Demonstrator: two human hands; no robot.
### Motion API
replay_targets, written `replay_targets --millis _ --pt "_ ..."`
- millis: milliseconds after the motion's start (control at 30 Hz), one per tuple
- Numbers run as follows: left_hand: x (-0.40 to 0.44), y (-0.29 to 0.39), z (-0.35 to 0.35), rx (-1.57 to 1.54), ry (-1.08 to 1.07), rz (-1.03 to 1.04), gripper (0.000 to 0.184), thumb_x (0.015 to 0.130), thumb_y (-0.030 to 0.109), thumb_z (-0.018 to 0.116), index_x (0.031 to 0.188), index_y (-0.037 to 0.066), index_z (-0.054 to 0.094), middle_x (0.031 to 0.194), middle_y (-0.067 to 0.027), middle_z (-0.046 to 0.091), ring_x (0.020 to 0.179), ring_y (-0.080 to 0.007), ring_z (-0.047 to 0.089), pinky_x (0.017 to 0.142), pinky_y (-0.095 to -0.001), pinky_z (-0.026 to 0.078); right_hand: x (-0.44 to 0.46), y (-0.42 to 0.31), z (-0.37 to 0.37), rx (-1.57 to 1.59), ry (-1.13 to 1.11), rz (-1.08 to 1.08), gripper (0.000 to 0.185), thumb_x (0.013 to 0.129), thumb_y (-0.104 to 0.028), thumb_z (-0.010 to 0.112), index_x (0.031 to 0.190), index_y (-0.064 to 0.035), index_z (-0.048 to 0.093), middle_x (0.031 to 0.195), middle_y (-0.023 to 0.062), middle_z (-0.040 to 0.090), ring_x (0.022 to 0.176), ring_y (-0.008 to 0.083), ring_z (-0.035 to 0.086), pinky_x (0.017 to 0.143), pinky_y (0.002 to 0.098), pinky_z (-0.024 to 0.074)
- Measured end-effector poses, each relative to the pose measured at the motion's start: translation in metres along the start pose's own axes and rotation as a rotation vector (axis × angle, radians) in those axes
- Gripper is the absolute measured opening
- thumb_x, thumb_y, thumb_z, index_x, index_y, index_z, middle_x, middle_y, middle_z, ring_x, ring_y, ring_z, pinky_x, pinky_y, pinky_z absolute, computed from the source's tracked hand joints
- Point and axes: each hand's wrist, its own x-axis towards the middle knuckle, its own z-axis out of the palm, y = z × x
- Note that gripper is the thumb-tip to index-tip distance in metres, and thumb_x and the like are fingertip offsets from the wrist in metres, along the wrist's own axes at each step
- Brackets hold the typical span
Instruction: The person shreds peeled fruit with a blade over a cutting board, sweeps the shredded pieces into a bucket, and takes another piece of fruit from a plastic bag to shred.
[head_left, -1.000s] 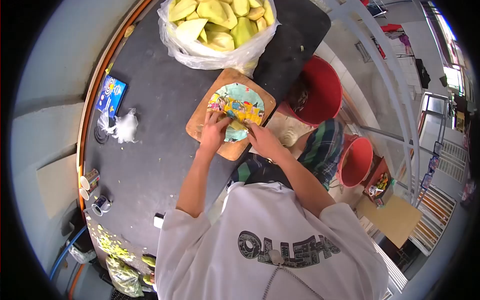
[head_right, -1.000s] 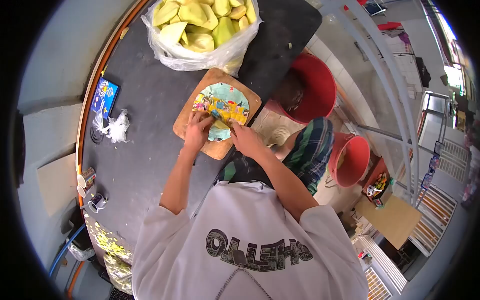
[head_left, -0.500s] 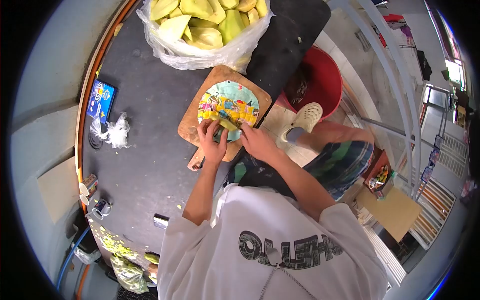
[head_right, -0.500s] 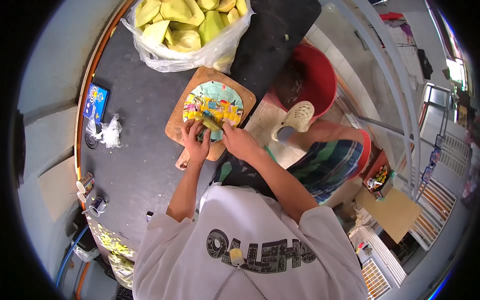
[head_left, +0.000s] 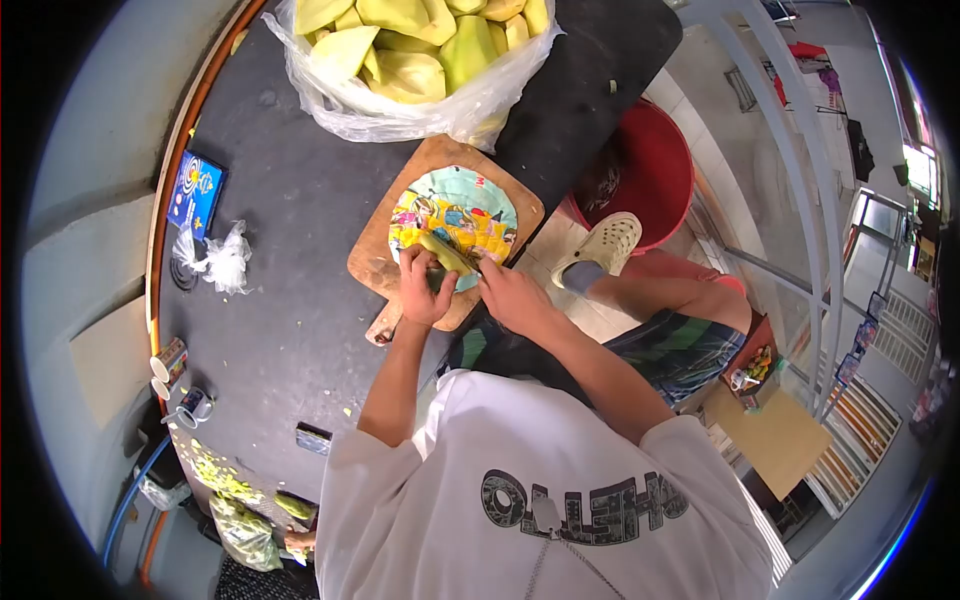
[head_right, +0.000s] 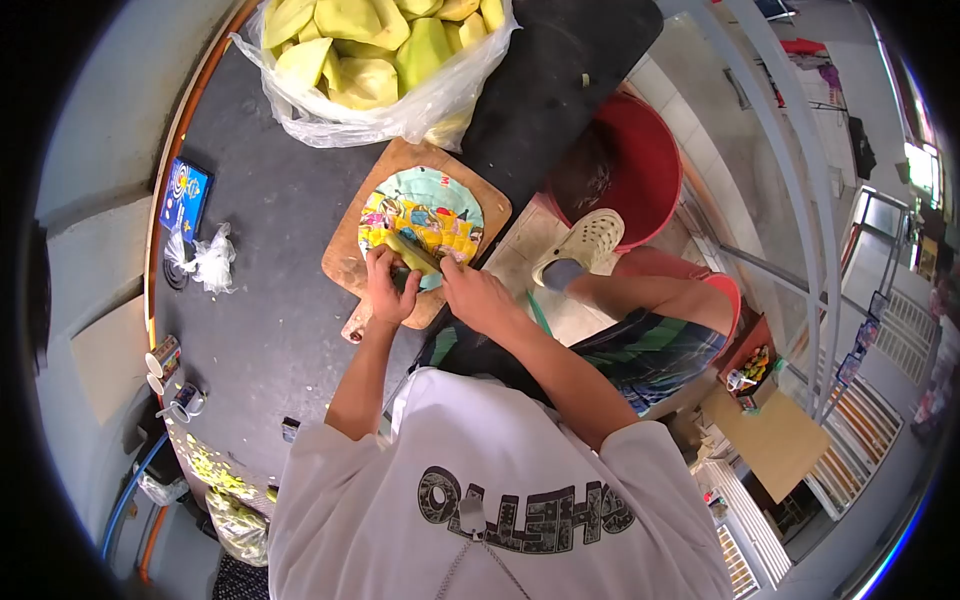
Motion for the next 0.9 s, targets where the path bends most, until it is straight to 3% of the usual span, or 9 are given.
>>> replay_targets --millis 200,367,467,733,800,900 --pt "-0.002 -0.012 0.001 0.051 -0.038 0.044 0.056 0.075 0.015 0.078 0.121 0.005 0.049 0.108 -0.0196 0.048 0.086 -0.0321 0.055 0.071 -0.0413 0.05 -0.009 -0.012 -0.01 -0.078 0.003 -0.02 0.023 0.098 -0.02 0.054 0.111 -0.0018 0.048 0.084 0.0248 0.067 0.072 0.0462 0.066 0.064 0.0557 0.0526" --pt "0.001 -0.013 0.004 0.102 0.005 0.09 0.056 0.075 0.018 0.077 0.122 0.005 0.05 0.108 -0.0199 0.049 0.085 -0.0333 0.057 0.067 -0.0434 0.051 -0.032 -0.031 -0.021 -0.256 0.008 -0.086 0.017 0.096 -0.019 0.057 0.101 -0.0062 0.047 0.076 0.0177 0.063 0.064 0.0386 0.066 0.055 0.0483 0.0542" --pt "-0.002 -0.022 0.006 0.165 -0.023 0.103 0.059 0.076 0.023 0.076 0.126 0.008 0.049 0.11 -0.0203 0.048 0.086 -0.0355 0.059 0.068 -0.0437 0.052 -0.035 -0.037 -0.026 -0.29 -0.034 -0.071 0.017 0.089 -0.009 0.055 0.103 -0.0049 0.046 0.082 0.0183 0.065 0.069 0.0363 0.07 0.056 0.046 0.0564" --pt "-0.004 -0.018 0.005 0.145 -0.006 0.101 0.059 0.077 0.023 0.075 0.126 0.007 0.048 0.111 -0.0207 0.048 0.084 -0.0351 0.059 0.067 -0.0435 0.052 -0.035 -0.035 -0.026 -0.278 -0.044 -0.031 0.015 0.092 -0.01 0.054 0.104 -0.0052 0.047 0.081 0.0188 0.065 0.07 0.0374 0.069 0.058 0.0481 0.0558" --pt "-0.006 -0.015 0.004 0.113 -0.066 -0.018 0.057 0.076 0.02 0.075 0.124 0.005 0.049 0.111 -0.0214 0.048 0.087 -0.0365 0.059 0.068 -0.0443 0.052 -0.034 -0.038 -0.024 -0.263 -0.046 -0.018 0.015 0.092 -0.011 0.054 0.104 -0.0054 0.047 0.081 0.0192 0.065 0.07 0.0379 0.069 0.058 0.0488 0.0556" --pt "-0.005 -0.014 0.003 0.072 -0.067 -0.022 0.053 0.076 0.017 0.075 0.122 0.004 0.051 0.111 -0.0219 0.049 0.088 -0.0373 0.059 0.069 -0.0448 0.052 -0.033 -0.037 -0.024 -0.27 -0.049 -0.009 0.015 0.092 -0.011 0.054 0.105 -0.0053 0.047 0.081 0.0199 0.065 0.071 0.0388 0.069 0.06 0.0495 0.0557"
